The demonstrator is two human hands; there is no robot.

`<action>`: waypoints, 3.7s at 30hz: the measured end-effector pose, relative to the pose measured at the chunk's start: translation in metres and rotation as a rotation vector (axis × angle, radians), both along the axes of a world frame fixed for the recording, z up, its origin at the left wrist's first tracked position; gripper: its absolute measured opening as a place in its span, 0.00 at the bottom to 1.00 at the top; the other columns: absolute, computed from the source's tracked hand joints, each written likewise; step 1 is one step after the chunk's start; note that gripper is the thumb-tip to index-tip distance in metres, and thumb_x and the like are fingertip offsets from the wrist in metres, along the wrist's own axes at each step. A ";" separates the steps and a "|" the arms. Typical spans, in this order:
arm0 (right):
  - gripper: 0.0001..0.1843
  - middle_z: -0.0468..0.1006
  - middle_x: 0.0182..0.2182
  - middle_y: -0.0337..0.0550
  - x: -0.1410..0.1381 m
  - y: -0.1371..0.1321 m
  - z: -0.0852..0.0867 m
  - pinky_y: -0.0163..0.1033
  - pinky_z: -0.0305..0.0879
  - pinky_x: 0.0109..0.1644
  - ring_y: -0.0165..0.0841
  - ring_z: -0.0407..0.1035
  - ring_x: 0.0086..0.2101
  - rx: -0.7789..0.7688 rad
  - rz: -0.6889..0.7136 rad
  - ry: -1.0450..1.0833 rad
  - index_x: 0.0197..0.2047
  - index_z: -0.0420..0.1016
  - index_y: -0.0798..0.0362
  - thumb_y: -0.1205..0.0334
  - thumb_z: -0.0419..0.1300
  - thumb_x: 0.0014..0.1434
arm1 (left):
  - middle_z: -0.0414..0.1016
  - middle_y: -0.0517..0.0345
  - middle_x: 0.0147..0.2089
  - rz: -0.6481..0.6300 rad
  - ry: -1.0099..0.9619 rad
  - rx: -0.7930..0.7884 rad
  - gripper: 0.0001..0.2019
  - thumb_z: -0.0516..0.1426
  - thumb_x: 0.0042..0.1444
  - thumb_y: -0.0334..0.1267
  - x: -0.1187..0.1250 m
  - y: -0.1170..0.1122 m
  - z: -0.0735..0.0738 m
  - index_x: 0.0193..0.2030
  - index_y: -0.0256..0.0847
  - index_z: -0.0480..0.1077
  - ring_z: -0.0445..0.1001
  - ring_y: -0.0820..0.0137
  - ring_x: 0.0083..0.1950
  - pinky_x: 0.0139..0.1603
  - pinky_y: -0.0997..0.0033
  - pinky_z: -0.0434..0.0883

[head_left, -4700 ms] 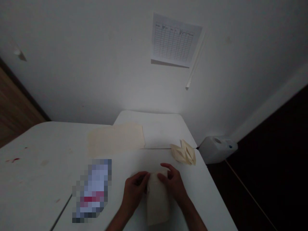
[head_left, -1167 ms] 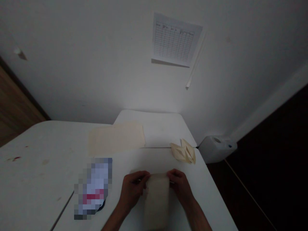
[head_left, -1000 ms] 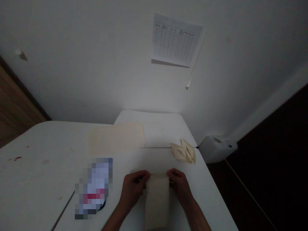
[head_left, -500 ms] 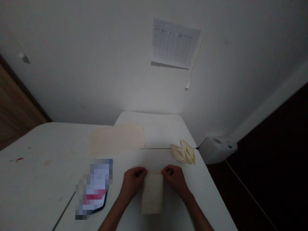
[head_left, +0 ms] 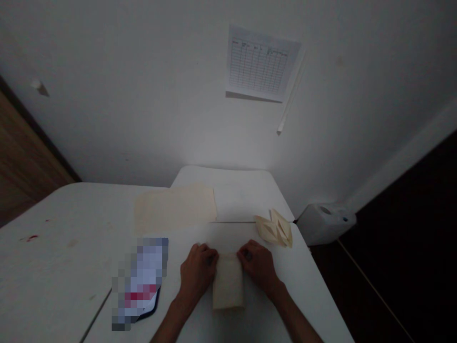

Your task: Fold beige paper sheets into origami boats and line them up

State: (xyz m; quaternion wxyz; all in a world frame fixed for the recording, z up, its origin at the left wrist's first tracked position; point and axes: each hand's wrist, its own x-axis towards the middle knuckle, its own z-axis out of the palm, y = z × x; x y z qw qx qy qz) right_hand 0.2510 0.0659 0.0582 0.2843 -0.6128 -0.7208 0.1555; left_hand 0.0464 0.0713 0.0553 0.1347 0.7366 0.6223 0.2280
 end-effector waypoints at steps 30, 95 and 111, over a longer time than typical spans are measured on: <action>0.15 0.82 0.41 0.39 0.025 -0.008 -0.001 0.36 0.62 0.40 0.37 0.75 0.36 -0.027 0.287 -0.214 0.52 0.75 0.41 0.55 0.57 0.63 | 0.66 0.55 0.37 -0.251 0.154 0.191 0.11 0.53 0.62 0.41 -0.020 -0.002 -0.005 0.44 0.51 0.77 0.64 0.63 0.41 0.42 0.64 0.62; 0.60 0.66 0.59 0.51 0.032 -0.031 0.019 0.53 0.46 0.63 0.51 0.55 0.58 -0.162 0.486 -0.290 0.68 0.51 0.51 0.31 0.66 0.39 | 0.65 0.47 0.64 -0.414 0.287 0.332 0.23 0.50 0.63 0.42 -0.008 -0.034 -0.021 0.63 0.37 0.61 0.63 0.57 0.65 0.61 0.53 0.65; 0.65 0.58 0.65 0.50 0.003 -0.003 0.037 0.49 0.59 0.56 0.51 0.64 0.54 -0.220 0.701 -0.413 0.70 0.43 0.49 0.43 0.71 0.35 | 0.65 0.50 0.64 -0.408 0.298 0.327 0.23 0.50 0.63 0.42 -0.010 -0.035 -0.021 0.64 0.38 0.60 0.63 0.56 0.64 0.61 0.54 0.62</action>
